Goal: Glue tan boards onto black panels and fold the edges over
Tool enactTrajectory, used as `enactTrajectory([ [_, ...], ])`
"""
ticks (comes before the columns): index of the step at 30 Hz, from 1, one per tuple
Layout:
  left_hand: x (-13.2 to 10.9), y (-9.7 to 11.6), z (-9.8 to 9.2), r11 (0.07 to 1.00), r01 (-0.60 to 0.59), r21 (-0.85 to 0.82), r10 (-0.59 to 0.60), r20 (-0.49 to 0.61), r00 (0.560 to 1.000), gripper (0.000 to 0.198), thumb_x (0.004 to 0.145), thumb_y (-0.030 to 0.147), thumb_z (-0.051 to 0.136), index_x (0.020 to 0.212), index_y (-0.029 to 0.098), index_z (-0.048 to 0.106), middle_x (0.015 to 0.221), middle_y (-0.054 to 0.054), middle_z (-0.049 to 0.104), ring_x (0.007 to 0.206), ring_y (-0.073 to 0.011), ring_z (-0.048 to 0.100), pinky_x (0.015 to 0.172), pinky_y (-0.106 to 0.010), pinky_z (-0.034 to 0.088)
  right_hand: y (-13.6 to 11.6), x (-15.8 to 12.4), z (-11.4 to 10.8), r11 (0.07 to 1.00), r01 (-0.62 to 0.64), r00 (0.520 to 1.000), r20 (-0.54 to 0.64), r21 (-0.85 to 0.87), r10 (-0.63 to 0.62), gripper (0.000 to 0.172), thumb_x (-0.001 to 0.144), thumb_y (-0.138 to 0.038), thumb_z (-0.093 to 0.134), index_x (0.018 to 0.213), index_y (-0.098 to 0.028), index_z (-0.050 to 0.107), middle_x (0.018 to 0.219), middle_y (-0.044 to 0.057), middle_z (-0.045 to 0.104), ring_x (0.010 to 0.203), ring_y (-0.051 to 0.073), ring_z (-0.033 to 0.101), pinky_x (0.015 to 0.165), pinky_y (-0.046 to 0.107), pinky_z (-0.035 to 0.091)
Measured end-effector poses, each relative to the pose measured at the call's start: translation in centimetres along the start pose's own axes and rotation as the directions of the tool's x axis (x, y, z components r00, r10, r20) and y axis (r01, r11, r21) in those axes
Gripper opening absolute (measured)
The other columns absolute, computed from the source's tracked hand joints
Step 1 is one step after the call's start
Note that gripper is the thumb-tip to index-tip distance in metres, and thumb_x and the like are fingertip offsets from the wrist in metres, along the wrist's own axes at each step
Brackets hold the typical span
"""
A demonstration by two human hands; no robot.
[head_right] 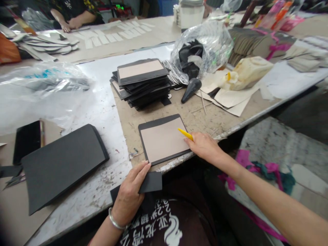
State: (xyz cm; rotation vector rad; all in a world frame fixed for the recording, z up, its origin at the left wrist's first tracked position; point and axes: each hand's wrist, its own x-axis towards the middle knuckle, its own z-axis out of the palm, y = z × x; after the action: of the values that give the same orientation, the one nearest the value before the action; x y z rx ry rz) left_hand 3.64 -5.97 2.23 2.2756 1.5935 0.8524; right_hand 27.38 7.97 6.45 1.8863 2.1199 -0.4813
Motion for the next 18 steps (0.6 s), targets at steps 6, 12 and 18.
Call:
enactTrajectory([
  [6,-0.2,-0.19,0.58,0.999,-0.008,0.036,0.007,0.008,1.0,0.066,0.065,-0.012,0.033,0.125,0.014,0.044,0.117,-0.013,0.052,0.111,-0.0222,0.048,0.094,-0.042,0.046,-0.28,-0.36,-0.71,1.0,0.013,1.0,0.022,-0.028,-0.012,0.044,0.086,-0.045,0.03,0.101,-0.017,0.06,0.091,0.012,0.067,0.087,0.026,0.061,0.07,0.032,0.042],
  [12,-0.45,-0.23,0.68,0.996,-0.008,0.085,0.005,0.03,1.0,0.068,0.065,-0.011,0.033,0.127,0.016,0.041,0.12,-0.013,0.049,0.113,-0.022,0.048,0.094,-0.042,0.046,-0.25,-0.19,-0.95,0.999,0.035,0.998,0.049,-0.02,-0.034,0.04,0.086,-0.043,0.033,0.1,-0.017,0.061,0.087,0.011,0.067,0.087,0.026,0.062,0.07,0.031,0.042],
  [18,-0.4,0.04,0.55,0.996,0.007,0.087,-0.008,0.015,1.0,0.071,0.067,-0.011,0.032,0.131,0.02,0.037,0.123,-0.012,0.049,0.114,-0.0215,0.048,0.094,-0.039,0.047,0.52,0.26,-0.33,0.998,0.067,0.996,0.052,0.021,-0.068,0.042,0.086,-0.044,0.033,0.103,-0.016,0.06,0.089,0.011,0.067,0.086,0.025,0.062,0.071,0.03,0.042],
])
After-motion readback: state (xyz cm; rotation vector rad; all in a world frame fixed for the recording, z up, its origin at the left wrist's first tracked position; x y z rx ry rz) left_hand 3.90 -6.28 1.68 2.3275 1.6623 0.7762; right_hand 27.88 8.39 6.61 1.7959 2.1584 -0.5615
